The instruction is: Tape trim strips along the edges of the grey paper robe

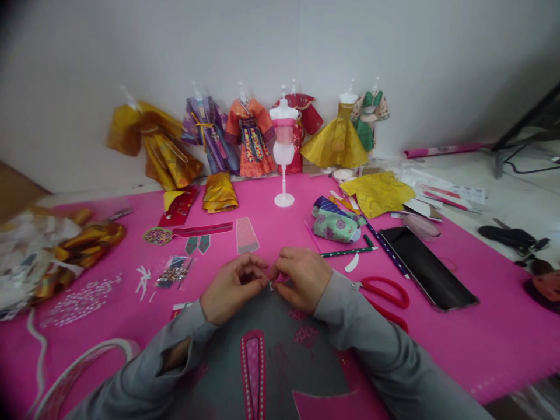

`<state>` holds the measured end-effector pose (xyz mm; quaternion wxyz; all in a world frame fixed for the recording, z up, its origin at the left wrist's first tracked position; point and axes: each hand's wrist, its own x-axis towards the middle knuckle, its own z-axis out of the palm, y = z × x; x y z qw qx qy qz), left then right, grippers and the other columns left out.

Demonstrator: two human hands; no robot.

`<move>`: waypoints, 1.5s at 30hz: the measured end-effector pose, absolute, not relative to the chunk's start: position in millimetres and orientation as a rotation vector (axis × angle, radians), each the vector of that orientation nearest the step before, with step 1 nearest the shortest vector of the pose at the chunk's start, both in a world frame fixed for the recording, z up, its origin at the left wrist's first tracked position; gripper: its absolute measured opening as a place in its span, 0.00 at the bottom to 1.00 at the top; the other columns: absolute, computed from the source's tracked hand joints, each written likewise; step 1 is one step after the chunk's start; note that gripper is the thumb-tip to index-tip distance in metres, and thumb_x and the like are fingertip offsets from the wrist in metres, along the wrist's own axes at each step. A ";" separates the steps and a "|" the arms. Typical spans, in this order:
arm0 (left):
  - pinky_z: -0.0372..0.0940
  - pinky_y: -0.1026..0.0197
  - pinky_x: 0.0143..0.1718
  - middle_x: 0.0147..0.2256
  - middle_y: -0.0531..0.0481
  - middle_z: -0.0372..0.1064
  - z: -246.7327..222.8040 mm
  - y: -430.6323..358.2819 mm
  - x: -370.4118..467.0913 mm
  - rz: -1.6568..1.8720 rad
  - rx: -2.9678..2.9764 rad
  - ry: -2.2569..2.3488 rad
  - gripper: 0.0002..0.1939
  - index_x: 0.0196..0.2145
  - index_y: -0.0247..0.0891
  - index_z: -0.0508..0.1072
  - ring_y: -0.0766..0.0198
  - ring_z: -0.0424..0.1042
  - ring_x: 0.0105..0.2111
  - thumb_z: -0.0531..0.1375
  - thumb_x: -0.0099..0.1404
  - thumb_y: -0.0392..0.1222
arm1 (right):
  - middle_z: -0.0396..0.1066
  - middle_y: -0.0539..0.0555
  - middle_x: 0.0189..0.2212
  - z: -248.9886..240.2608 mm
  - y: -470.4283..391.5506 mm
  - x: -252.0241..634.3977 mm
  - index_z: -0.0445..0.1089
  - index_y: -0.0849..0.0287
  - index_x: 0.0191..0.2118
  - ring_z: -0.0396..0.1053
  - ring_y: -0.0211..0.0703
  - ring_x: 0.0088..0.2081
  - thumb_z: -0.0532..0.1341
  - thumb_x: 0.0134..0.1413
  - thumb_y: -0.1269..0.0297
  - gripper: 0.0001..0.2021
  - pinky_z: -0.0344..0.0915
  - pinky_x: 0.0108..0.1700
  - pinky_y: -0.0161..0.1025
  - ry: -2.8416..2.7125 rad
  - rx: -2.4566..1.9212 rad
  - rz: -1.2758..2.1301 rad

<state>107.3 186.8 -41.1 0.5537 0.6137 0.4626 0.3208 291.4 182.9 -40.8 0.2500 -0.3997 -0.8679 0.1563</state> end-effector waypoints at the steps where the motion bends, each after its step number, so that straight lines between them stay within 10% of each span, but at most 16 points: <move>1: 0.60 0.61 0.31 0.23 0.58 0.68 -40.9 186.8 107.5 0.762 1.449 1.094 0.10 0.34 0.37 0.67 0.67 0.68 0.25 0.59 0.52 0.31 | 0.67 0.51 0.28 -40.7 182.7 291.2 0.72 0.58 0.32 0.65 0.41 0.31 0.63 0.48 0.74 0.04 0.57 0.33 0.36 -2.365 -1.086 0.422; 28: 0.60 0.64 0.25 0.20 0.58 0.70 -50.8 186.2 110.0 0.804 1.551 1.184 0.13 0.36 0.39 0.67 0.66 0.68 0.21 0.58 0.52 0.30 | 0.67 0.52 0.28 -38.4 179.8 290.2 0.71 0.58 0.29 0.64 0.43 0.32 0.60 0.48 0.74 0.04 0.55 0.35 0.40 -2.492 -0.932 0.420; 45: 0.62 0.46 0.47 0.39 0.42 0.73 -29.9 176.3 104.0 0.590 2.336 1.436 0.08 0.39 0.35 0.74 0.51 0.69 0.44 0.55 0.66 0.34 | 0.66 0.48 0.26 -38.2 188.0 297.6 0.66 0.59 0.30 0.62 0.37 0.27 0.58 0.55 0.73 0.04 0.58 0.31 0.34 -2.253 -1.112 0.797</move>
